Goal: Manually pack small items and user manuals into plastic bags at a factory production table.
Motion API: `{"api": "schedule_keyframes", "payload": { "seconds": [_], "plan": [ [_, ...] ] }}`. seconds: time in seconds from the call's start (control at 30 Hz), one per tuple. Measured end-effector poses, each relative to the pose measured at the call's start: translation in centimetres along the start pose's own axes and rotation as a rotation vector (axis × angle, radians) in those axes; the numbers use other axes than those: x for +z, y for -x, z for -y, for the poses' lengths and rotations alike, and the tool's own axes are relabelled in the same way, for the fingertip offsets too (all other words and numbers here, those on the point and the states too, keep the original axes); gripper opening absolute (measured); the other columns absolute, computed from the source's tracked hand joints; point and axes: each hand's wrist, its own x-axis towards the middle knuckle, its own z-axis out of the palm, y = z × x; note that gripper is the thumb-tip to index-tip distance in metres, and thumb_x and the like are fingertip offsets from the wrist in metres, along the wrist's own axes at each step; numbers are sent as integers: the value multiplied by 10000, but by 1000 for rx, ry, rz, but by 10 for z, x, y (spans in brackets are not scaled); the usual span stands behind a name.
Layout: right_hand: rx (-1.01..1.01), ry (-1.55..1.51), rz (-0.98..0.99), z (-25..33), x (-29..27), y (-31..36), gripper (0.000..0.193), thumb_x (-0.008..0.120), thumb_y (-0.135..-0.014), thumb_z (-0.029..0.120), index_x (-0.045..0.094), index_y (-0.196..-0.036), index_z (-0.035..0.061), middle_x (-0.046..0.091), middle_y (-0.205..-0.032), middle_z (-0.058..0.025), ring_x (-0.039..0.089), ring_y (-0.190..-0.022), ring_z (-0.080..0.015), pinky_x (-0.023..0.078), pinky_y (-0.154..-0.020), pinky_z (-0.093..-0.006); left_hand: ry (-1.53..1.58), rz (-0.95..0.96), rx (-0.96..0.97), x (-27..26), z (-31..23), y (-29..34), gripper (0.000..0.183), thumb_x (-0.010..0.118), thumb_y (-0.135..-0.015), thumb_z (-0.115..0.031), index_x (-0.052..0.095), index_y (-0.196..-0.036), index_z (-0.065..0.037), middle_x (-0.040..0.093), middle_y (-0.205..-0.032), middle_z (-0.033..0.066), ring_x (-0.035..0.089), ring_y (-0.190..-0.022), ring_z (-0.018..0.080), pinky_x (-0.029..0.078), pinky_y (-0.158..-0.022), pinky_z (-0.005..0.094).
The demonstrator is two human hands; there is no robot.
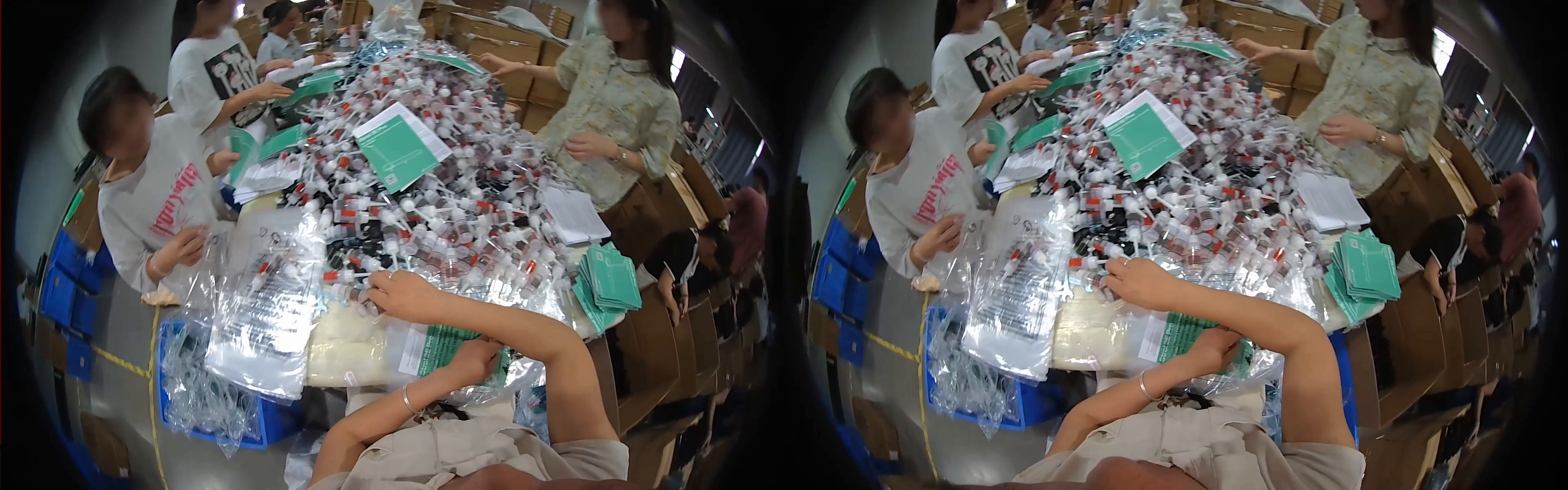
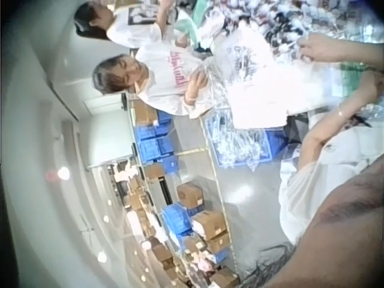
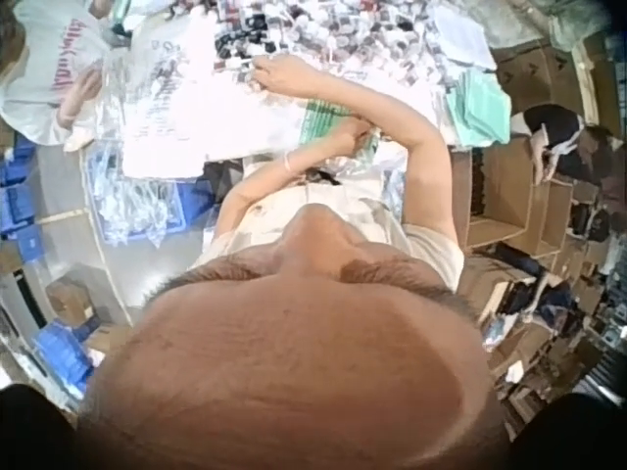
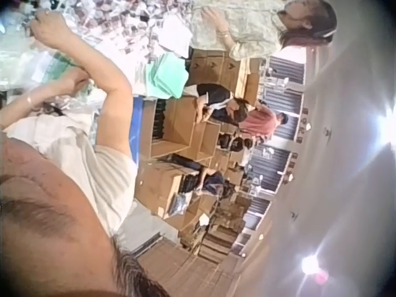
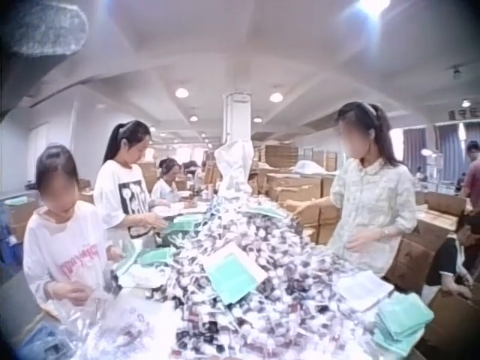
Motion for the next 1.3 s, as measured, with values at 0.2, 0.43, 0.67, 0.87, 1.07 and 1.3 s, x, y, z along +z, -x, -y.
{"api": "schedule_keyframes", "payload": {
  "seconds": [0.2, 0.43, 0.67, 0.87, 1.07, 1.3],
  "plan": [
    [614, -924, 9, 38, -94, 71, 307, 649, -838, 205, 531, -1083, 62, 615, -887, -58, 618, -807, -151, 497, -680, -301, 81, -64, -55, 0, 0, 0, 287, 558, -745, -63, 573, -1030, -38, 583, -1004, 191, 551, -938, 382, 452, -797, 425],
    [1091, -1534, 20, 42, -114, 199, 289, 585, -886, 232, 551, -1070, 12, 624, -881, -51, 622, -737, -134, 490, -608, -250, 265, -55, -237, -38, -39, -21, 489, 486, -780, 9, 453, -1263, -58, 488, -1249, 204, 570, -962, 347, 465, -786, 396],
    [1236, -1530, 57, 33, -73, 218, 297, 565, -892, 234, 550, -1074, -1, 628, -978, -79, 623, -751, -150, 492, -607, -279, 32, 82, 65, -43, -77, -40, 652, 423, -746, 74, 304, -1379, -28, 359, -1386, 208, 486, -1158, 358, 465, -856, 362],
    [1134, -1736, 63, -2, -22, 191, 437, 546, -904, 183, 446, -1313, 67, 501, -1255, -110, 488, -1094, -190, 375, -952, -343, -116, 13, 214, -51, -95, -48, 640, 432, -745, 56, 291, -1368, 13, 345, -1396, 202, 444, -1197, 365, 456, -882, 387],
    [523, -930, 502, -31, -108, 177, 282, 525, -910, 162, 555, -1134, -6, 582, -1129, -107, 561, -1042, -171, 456, -859, -281, -74, -68, 90, -60, -66, -43, 650, 445, -738, 41, 287, -1368, 18, 345, -1389, 220, 452, -1190, 358, 479, -833, 390],
    [916, -693, 71, -149, -155, 140, 210, 631, -787, 221, 680, -843, 24, 674, -772, -67, 642, -642, -157, 508, -582, -290, -311, 192, -103, -28, -5, -48, 652, 494, -724, -6, 300, -1346, 12, 394, -1359, 211, 602, -922, 372, 517, -662, 406]
  ]
}}
